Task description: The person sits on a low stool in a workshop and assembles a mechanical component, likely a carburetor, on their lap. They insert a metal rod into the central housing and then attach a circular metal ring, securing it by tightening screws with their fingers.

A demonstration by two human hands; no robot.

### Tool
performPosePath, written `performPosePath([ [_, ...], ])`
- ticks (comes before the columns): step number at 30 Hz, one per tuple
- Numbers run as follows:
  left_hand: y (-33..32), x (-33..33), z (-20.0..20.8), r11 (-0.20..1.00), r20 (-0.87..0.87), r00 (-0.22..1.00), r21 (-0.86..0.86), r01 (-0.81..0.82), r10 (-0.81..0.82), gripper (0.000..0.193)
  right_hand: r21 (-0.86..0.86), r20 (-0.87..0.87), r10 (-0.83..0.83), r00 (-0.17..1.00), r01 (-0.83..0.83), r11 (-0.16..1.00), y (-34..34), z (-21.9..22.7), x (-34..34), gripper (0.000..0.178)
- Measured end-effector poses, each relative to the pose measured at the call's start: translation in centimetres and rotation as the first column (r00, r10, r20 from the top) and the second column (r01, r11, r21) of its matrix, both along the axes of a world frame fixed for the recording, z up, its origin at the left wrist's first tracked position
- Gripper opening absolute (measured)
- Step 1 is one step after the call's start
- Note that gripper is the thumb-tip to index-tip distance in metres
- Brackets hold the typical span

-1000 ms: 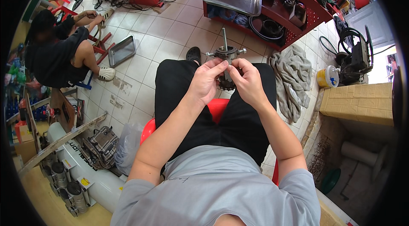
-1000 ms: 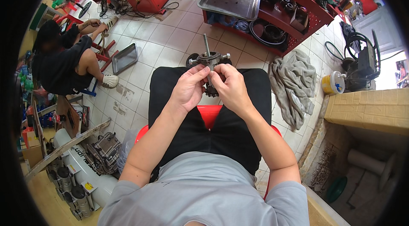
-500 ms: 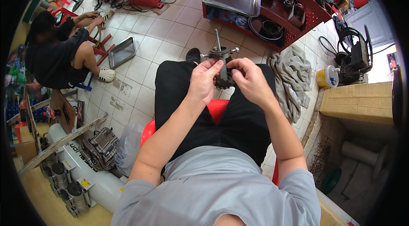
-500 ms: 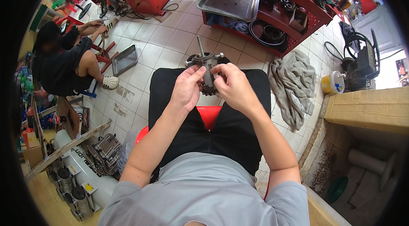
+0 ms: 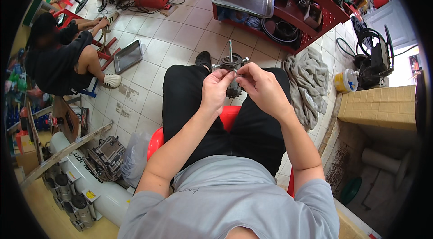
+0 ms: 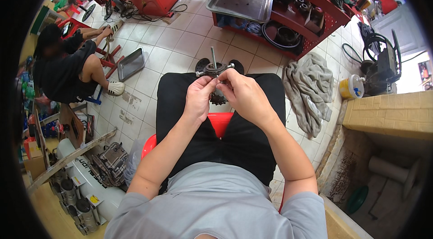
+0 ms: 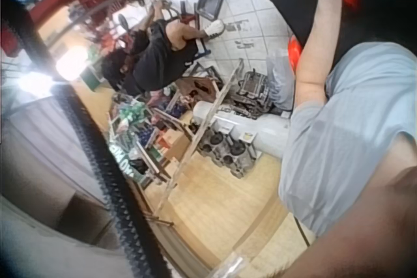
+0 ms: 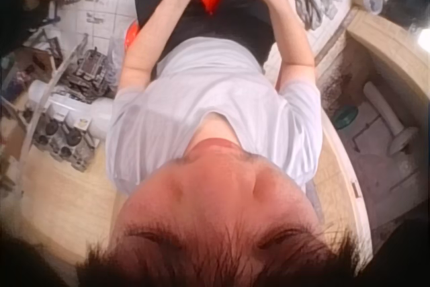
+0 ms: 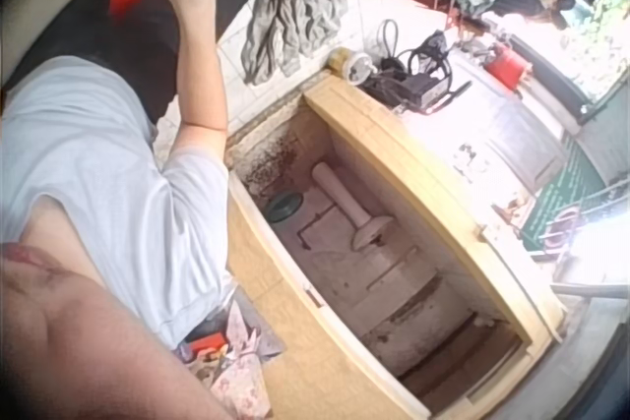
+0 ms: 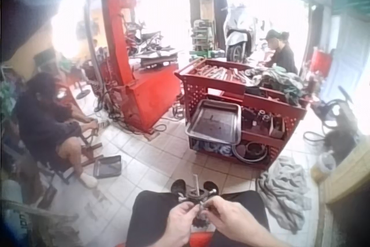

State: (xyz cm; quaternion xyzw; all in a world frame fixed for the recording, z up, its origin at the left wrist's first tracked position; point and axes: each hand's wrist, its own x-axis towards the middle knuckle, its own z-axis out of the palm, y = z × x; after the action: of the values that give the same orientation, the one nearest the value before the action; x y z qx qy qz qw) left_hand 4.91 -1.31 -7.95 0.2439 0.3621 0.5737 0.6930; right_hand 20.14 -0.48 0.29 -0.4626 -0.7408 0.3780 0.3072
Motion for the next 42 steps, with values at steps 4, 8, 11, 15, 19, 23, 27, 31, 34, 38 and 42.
performPosePath([
  [4,-0.1,0.3,0.3,1.000,-0.009,1.000,0.000,-0.016,0.016,0.009,0.014,-0.039,-0.053,0.998,0.054,0.998,-0.2,0.2,-0.2,0.016],
  [8,-0.1,0.2,0.4,1.000,-0.016,0.999,-0.004,-0.030,0.030,0.009,0.035,-0.042,-0.065,0.997,0.067,0.997,-0.1,-0.1,-0.2,0.017],
  [11,-0.1,0.3,0.0,0.999,-0.034,0.998,-0.003,-0.044,0.043,0.008,0.078,-0.011,-0.066,0.998,0.066,0.995,-0.1,-0.2,-0.3,0.017],
  [15,-0.1,0.7,-0.1,0.998,-0.069,0.996,-0.013,-0.062,0.061,0.008,0.218,0.074,-0.128,0.989,0.109,0.970,-0.5,-0.9,-0.6,0.016],
  [19,-0.4,0.8,0.2,0.999,-0.092,0.995,0.000,-0.032,0.032,0.007,0.466,0.258,-0.268,0.928,0.123,0.876,-0.6,-0.9,-0.8,0.024],
  [23,-0.6,0.8,0.2,1.000,-0.111,0.994,-0.018,-0.022,0.020,0.006,0.577,0.341,-0.345,0.875,0.095,0.812,-0.6,-1.2,-0.9,0.032],
  [27,-0.6,1.2,0.2,0.999,-0.006,0.999,-0.018,-0.043,0.043,0.004,0.541,0.390,-0.341,0.855,0.087,0.837,-0.7,-1.1,-0.9,0.026],
  [31,-0.5,1.0,0.7,0.998,0.018,1.000,-0.063,-0.023,0.024,0.003,0.592,0.239,-0.216,0.947,0.034,0.805,-0.3,0.1,-0.7,0.019],
  [34,-0.5,0.9,0.7,0.998,-0.022,0.999,-0.042,-0.038,0.037,0.003,0.628,0.298,-0.146,0.943,-0.079,0.775,0.2,-0.9,-0.1,0.018],
  [38,-0.6,1.2,0.6,0.997,-0.027,0.998,-0.049,-0.066,0.064,0.003,0.598,0.422,-0.200,0.885,-0.105,0.795,-0.1,-0.1,0.0,0.017],
  [42,-0.6,1.0,0.3,0.997,-0.027,0.998,-0.060,-0.050,0.048,0.003,0.622,0.343,-0.182,0.922,-0.078,0.779,-0.1,-0.4,-0.4,0.013],
])
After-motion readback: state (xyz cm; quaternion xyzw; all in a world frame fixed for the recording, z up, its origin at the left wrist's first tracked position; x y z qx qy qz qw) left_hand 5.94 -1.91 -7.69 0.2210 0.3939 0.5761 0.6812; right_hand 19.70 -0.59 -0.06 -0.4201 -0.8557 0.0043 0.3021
